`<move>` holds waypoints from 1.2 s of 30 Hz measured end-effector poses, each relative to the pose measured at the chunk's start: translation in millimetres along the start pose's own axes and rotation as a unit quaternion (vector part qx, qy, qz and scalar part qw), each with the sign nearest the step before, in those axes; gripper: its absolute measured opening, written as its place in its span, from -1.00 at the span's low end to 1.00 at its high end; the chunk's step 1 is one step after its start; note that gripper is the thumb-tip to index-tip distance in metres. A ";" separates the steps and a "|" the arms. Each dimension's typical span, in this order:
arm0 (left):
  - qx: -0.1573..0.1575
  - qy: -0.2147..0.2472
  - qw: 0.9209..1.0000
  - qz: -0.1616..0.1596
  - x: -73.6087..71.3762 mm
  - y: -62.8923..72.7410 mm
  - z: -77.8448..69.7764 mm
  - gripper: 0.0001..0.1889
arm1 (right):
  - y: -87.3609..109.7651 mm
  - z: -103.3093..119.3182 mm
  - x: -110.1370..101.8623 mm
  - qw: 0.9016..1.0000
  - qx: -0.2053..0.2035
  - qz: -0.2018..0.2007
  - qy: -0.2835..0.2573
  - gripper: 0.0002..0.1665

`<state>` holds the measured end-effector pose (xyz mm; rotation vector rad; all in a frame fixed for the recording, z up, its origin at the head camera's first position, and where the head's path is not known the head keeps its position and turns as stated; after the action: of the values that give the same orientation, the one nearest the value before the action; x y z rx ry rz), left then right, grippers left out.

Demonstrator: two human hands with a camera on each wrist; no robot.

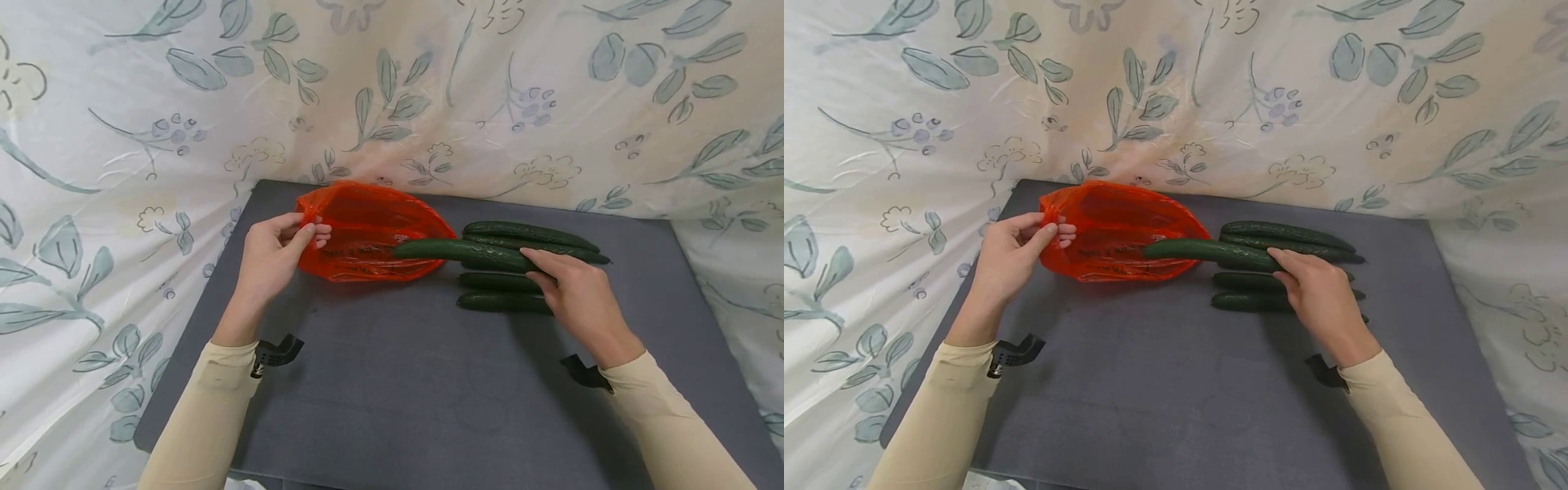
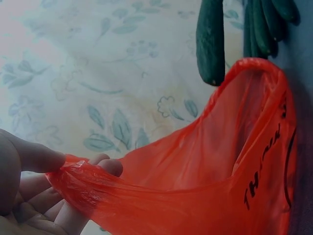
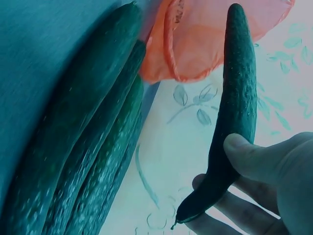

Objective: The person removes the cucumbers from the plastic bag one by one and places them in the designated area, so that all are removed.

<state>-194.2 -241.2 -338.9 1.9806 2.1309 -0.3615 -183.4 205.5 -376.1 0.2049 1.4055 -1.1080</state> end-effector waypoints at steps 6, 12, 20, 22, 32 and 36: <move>0.006 0.008 1.000 0.001 0.4 -0.2 -0.7 -0.70 | 16.3 -5.0 -15.8 1.000 -0.008 -0.002 0.015 -0.26; -0.005 0.007 1.000 0.000 0.1 -0.9 0.2 -0.70 | 31.6 -9.0 -23.5 1.000 -0.013 0.002 0.029 -0.21; -0.001 0.003 1.000 -0.006 -1.9 -0.6 0.6 -0.70 | 54.8 -19.2 -32.0 0.998 -0.028 -0.003 0.051 -0.10; 0.000 0.003 1.000 -0.006 -2.4 -0.4 0.6 -0.70 | 60.7 -23.3 -34.2 0.998 -0.030 -0.002 0.054 -0.09; -0.004 0.011 1.000 -0.005 -2.8 0.0 0.0 -0.70 | 94.8 -43.0 -35.6 0.999 -0.012 0.017 0.048 -0.24; -0.004 0.013 1.000 -0.004 -2.7 -0.2 -0.1 -0.70 | 105.4 -46.9 -29.9 0.998 -0.005 0.042 0.051 -0.38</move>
<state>-194.2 -243.7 -337.9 1.9824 2.1539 -0.3291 -133.9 307.7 -412.4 0.3141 1.4786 -1.0327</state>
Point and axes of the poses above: each hand's wrist, its own y-axis away from the middle knuckle, its own x-axis out of the palm, z = x × y, the point moved 6 cm from there along -y, towards the middle knuckle, and after that the axes turned 9 degrees about -x, right-handed, at the moved point
